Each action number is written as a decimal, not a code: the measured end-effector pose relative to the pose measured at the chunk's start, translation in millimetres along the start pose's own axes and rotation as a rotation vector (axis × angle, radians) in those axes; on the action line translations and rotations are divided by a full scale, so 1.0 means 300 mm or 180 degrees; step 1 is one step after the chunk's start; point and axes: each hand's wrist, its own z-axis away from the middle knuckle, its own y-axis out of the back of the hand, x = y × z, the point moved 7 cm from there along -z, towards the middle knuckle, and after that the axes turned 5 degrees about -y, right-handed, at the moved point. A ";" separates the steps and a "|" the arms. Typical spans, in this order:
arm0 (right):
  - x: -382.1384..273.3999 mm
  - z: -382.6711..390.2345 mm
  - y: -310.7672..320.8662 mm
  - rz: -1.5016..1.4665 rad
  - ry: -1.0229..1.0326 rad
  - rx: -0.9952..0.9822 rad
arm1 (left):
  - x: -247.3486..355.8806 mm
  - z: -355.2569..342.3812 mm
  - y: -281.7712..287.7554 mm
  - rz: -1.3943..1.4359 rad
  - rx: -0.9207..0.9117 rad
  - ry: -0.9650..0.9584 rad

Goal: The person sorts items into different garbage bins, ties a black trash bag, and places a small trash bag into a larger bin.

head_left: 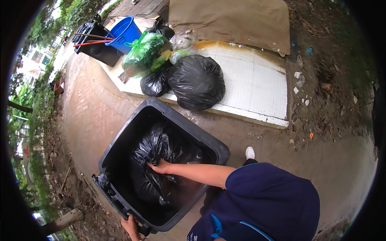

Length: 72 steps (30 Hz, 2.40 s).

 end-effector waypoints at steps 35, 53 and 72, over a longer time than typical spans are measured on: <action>1.010 0.197 2.256 -0.1400 -0.3137 0.2884 | 1.074 0.755 -2.338 0.0949 -0.1431 0.1266; 1.007 0.085 2.429 0.0783 -0.1956 -0.0865 | 0.991 1.021 -2.678 -0.0475 0.0182 0.1230; 1.028 0.205 2.378 -0.0694 -0.3845 -0.0251 | 0.929 1.076 -2.666 -0.0926 0.0316 0.0958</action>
